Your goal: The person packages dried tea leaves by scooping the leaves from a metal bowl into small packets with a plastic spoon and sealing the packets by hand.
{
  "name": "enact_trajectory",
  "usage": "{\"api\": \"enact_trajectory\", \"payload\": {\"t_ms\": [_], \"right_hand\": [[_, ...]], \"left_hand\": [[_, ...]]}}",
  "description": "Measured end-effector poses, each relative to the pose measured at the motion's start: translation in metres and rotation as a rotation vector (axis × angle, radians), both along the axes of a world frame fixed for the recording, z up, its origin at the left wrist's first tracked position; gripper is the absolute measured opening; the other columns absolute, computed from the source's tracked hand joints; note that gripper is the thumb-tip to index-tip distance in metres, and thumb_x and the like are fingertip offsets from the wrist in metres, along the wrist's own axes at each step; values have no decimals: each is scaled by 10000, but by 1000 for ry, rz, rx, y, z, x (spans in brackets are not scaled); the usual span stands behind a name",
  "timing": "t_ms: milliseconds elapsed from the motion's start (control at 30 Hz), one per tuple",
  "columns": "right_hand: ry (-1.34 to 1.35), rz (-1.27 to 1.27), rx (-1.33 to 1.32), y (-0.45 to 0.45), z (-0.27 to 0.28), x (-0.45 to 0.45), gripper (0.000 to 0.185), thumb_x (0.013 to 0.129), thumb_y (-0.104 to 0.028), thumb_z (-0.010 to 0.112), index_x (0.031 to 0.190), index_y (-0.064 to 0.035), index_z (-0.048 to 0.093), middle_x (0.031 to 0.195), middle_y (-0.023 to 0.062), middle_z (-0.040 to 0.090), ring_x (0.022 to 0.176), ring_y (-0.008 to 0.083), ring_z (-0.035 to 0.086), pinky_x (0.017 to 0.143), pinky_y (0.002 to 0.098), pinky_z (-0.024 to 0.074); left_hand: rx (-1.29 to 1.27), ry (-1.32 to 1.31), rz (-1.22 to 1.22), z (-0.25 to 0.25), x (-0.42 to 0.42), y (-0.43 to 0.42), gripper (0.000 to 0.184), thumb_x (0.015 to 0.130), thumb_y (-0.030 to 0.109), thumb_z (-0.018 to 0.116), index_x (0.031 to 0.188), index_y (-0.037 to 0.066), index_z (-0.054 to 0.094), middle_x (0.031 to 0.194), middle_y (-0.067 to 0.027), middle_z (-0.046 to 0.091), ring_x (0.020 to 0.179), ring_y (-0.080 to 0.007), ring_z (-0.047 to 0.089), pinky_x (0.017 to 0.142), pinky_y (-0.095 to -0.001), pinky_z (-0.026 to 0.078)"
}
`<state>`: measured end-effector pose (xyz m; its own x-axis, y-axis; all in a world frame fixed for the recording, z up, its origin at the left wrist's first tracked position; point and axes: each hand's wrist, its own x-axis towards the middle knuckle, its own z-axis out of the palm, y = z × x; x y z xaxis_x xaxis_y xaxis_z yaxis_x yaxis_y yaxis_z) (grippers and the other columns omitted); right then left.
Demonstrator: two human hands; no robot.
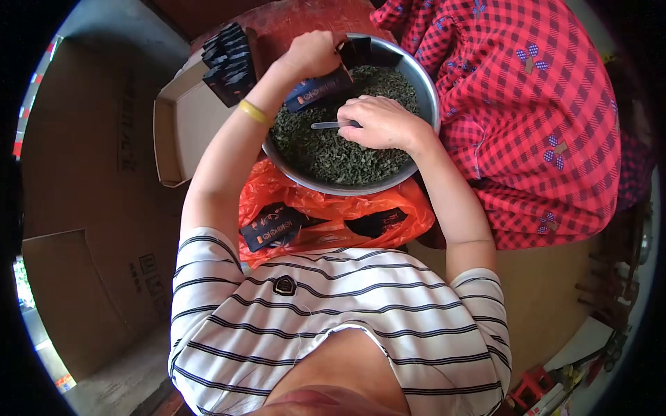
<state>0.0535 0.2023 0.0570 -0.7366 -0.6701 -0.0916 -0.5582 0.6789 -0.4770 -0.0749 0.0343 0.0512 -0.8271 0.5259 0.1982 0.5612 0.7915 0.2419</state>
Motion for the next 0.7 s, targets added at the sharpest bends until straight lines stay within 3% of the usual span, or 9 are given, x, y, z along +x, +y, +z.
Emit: {"api": "enact_trajectory", "payload": {"t_ms": [100, 200, 267, 300, 333, 367, 467, 533, 700], "right_hand": [[-8, -45, -31, 8, -1, -3, 212, 857, -250, 586, 904, -51, 641, 964, 130, 657, 981, 341, 613, 840, 444, 483], [-29, -80, -131, 16, -6, -10, 235, 879, -269, 610, 927, -42, 651, 933, 131, 658, 925, 337, 630, 797, 430, 490], [-51, -95, -275, 19, -4, -16, 273, 903, -299, 632, 949, -31, 658, 904, 124, 657, 871, 320, 640, 759, 413, 491], [-23, -94, -286, 21, -5, -21, 252, 933, -264, 644, 965, -14, 657, 892, 78, 615, 830, 215, 612, 745, 328, 474], [-35, -134, -301, 22, -6, -27, 244, 934, -254, 650, 936, -10, 662, 886, 65, 610, 811, 193, 598, 734, 314, 468], [-44, -172, -316, 21, -5, -33, 240, 935, -244, 656, 907, -6, 667, 881, 52, 604, 792, 171, 583, 723, 299, 461], [51, -260, -426, 20, 2, -51, 237, 941, -235, 662, 933, -3, 709, 821, 14, 602, 769, 122, 550, 707, 295, 448], [22, -228, -702, 12, -3, -72, 266, 960, -254, 640, 977, -1, 717, 860, 0, 656, 820, 95, 583, 758, 274, 466], [-218, -271, -966, -12, -1, -108, 257, 977, -249, 609, 1070, -17, 666, 840, -13, 647, 800, 51, 600, 726, 210, 478]], "left_hand": [[-51, -1, -65, -23, -4, 10, 379, 774, 211, 633, 1146, 140, 646, 938, -178, 705, 911, -373, 673, 802, -486, 547], [46, 89, -89, -31, -2, 0, 782, 753, 383, 753, 1393, 42, 459, 1336, -222, 550, 1250, -370, 524, 1032, -447, 441], [11, -19, -66, -13, 4, -14, 872, 732, 424, 773, 1426, 38, 412, 1404, -220, 483, 1308, -374, 463, 1066, -443, 407], [-19, -122, -42, -3, 8, -22, 962, 712, 466, 792, 1458, 34, 365, 1471, -218, 415, 1365, -379, 401, 1101, -439, 374], [64, 63, -31, -19, 6, -31, 764, 753, 394, 769, 1362, 27, 491, 1361, -215, 528, 1235, -379, 531, 1011, -441, 457], [60, 62, -21, -17, 10, -37, 764, 753, 394, 769, 1362, 27, 491, 1361, -215, 528, 1235, -379, 531, 1011, -441, 457], [210, 201, 43, -16, 30, -47, 289, 800, 281, 722, 983, 57, 706, 992, -162, 684, 886, -341, 661, 771, -424, 546], [194, -44, -73, -16, 46, -46, 291, 792, 300, 731, 972, 72, 710, 956, -160, 680, 900, -342, 654, 789, -427, 539], [-335, 73, -130, -40, 63, -35, 250, 780, 261, 698, 985, 117, 710, 905, -66, 707, 905, -252, 678, 852, -407, 487]]}}
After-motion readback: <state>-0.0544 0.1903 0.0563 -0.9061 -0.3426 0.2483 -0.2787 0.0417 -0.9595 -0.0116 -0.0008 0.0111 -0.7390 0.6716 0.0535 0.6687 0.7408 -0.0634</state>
